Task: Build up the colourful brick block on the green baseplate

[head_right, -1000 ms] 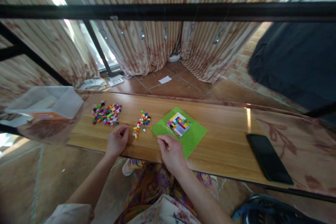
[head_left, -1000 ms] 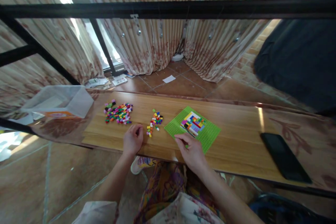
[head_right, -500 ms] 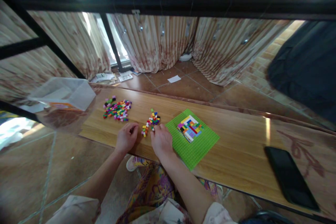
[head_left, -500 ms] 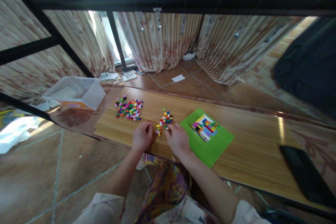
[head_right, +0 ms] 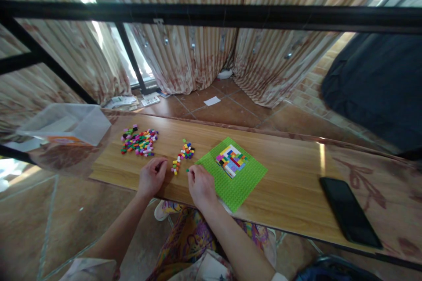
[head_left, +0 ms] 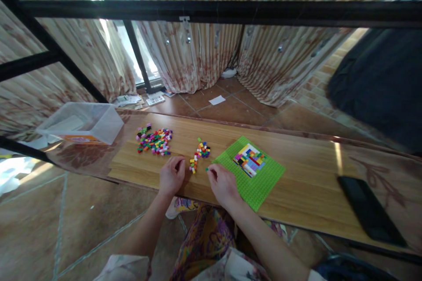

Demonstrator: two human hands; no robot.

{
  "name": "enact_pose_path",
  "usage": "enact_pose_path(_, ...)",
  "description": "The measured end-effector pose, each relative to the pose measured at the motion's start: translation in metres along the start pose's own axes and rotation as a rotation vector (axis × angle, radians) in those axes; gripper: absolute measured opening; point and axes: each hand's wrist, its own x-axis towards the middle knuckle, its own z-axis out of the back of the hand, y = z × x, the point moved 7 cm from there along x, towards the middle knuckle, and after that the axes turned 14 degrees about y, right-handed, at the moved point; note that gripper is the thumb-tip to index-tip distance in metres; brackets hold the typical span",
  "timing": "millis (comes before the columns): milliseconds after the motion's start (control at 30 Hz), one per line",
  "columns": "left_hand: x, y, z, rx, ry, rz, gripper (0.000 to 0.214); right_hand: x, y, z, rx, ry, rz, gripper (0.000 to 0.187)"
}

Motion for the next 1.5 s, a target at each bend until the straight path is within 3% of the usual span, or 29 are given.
enact_pose_path(100, 0.001, -0.001, 0.000, 0.031, 0.015, 0.001, 0.021, -0.001, 0.001, 0.005, -0.109, 0.015, -0.005, 0.017)
enact_pose_path(333, 0.001, -0.001, 0.000, 0.038, 0.003, -0.022, 0.022, 0.007, 0.010, -0.005, -0.391, 0.214, 0.015, 0.022)
enact_pose_path(667, 0.001, 0.001, -0.002, 0.060, 0.009, -0.019, 0.022, -0.007, 0.010, -0.018, -0.483, 0.313, 0.099, 0.022)
enact_pose_path(800, 0.001, 0.000, -0.002, 0.058, 0.017, -0.013, 0.023, -0.007, 0.007, -0.018, -0.459, 0.280, 0.107, 0.019)
enact_pose_path(1000, 0.000, -0.002, 0.000, 0.059, 0.027, -0.013, 0.022, -0.018, 0.001, -0.010, -0.280, 0.096, 0.131, 0.021)
enact_pose_path(1133, 0.000, -0.003, 0.001, 0.049, 0.021, -0.025, 0.021, -0.028, -0.001, 0.006, -0.039, 0.000, 0.127, 0.021)
enact_pose_path(1267, 0.000, -0.003, 0.002, 0.041, 0.007, -0.037, 0.021, -0.043, -0.010, 0.038, 0.184, -0.104, 0.125, 0.020)
enact_pose_path(1500, 0.002, 0.002, 0.000, 0.063, 0.017, -0.027, 0.024, -0.071, -0.081, 0.121, 0.226, -0.366, -0.109, 0.024)
